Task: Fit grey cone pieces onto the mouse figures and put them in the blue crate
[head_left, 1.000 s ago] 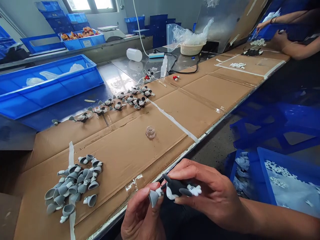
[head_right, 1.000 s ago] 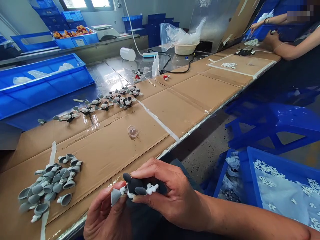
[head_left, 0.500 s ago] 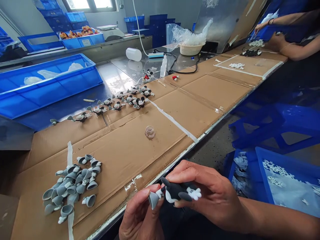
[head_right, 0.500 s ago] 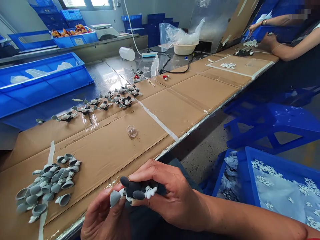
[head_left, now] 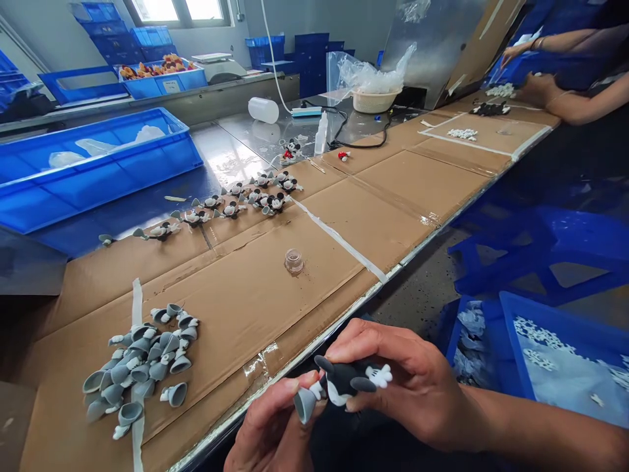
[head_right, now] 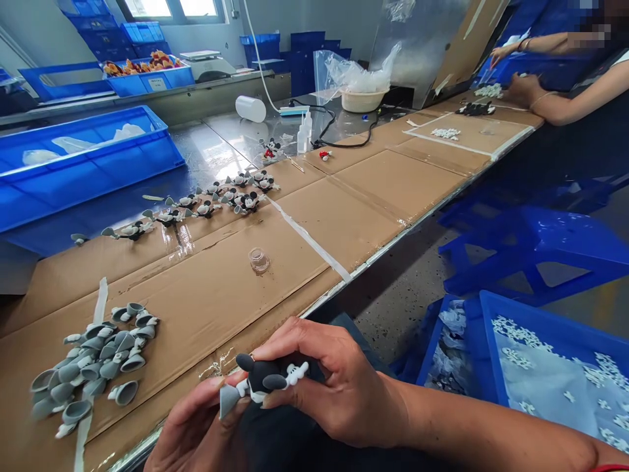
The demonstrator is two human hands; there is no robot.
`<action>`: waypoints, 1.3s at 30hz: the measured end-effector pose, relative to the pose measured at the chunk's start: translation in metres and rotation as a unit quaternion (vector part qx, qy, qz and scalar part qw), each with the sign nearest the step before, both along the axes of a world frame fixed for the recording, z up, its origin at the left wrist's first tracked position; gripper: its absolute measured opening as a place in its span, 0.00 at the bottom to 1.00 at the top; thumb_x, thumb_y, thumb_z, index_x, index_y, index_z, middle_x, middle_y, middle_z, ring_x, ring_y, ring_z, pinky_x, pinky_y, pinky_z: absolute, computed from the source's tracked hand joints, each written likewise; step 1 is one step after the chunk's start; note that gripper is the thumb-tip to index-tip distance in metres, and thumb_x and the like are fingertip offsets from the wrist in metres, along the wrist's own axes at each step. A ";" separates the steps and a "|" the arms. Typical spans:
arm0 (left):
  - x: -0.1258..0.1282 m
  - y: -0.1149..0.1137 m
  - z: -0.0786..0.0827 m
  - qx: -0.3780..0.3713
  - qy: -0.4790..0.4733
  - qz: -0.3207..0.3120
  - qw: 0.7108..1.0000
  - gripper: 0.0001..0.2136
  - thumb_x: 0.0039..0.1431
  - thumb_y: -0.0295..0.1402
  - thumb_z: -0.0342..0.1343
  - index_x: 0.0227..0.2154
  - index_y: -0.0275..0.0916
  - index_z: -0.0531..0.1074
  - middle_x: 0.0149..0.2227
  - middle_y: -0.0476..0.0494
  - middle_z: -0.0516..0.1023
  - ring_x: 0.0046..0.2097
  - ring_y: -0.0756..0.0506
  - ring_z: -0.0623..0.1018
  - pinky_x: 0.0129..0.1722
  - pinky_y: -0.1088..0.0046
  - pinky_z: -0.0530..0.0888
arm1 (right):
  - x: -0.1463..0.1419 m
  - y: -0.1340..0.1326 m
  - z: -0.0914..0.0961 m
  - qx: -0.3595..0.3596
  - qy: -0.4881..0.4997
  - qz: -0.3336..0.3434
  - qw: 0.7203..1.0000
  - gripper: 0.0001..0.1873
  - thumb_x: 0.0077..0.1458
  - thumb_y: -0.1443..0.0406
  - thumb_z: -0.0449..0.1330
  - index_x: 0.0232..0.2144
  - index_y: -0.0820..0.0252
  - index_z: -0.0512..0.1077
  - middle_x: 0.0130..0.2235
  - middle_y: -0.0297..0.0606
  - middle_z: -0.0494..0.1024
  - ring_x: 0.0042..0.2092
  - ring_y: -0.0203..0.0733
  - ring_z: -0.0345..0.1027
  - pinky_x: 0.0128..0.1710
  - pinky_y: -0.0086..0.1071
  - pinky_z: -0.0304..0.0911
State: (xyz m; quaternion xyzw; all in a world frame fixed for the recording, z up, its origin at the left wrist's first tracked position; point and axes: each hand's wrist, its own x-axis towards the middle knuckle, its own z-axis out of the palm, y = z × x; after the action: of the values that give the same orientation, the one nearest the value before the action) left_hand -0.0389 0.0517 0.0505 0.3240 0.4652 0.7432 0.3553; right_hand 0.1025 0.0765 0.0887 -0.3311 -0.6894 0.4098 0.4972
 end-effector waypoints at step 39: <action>-0.005 0.007 -0.014 0.143 0.116 -0.007 0.983 0.11 0.50 0.28 0.71 0.36 0.39 0.77 0.31 0.49 0.85 0.29 0.47 0.84 0.30 0.77 0.81 | 0.003 0.004 -0.011 -0.149 0.080 0.016 0.985 0.13 0.51 0.70 0.70 0.42 0.59 0.79 0.37 0.36 0.80 0.37 0.33 0.75 0.38 0.21 0.69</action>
State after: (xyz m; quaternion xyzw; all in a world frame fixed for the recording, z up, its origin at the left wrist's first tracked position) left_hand -0.0437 0.0584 0.0368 0.4583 0.3899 0.7573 0.2539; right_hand 0.1051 0.0805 0.0780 -0.3563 -0.5838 0.5414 0.4890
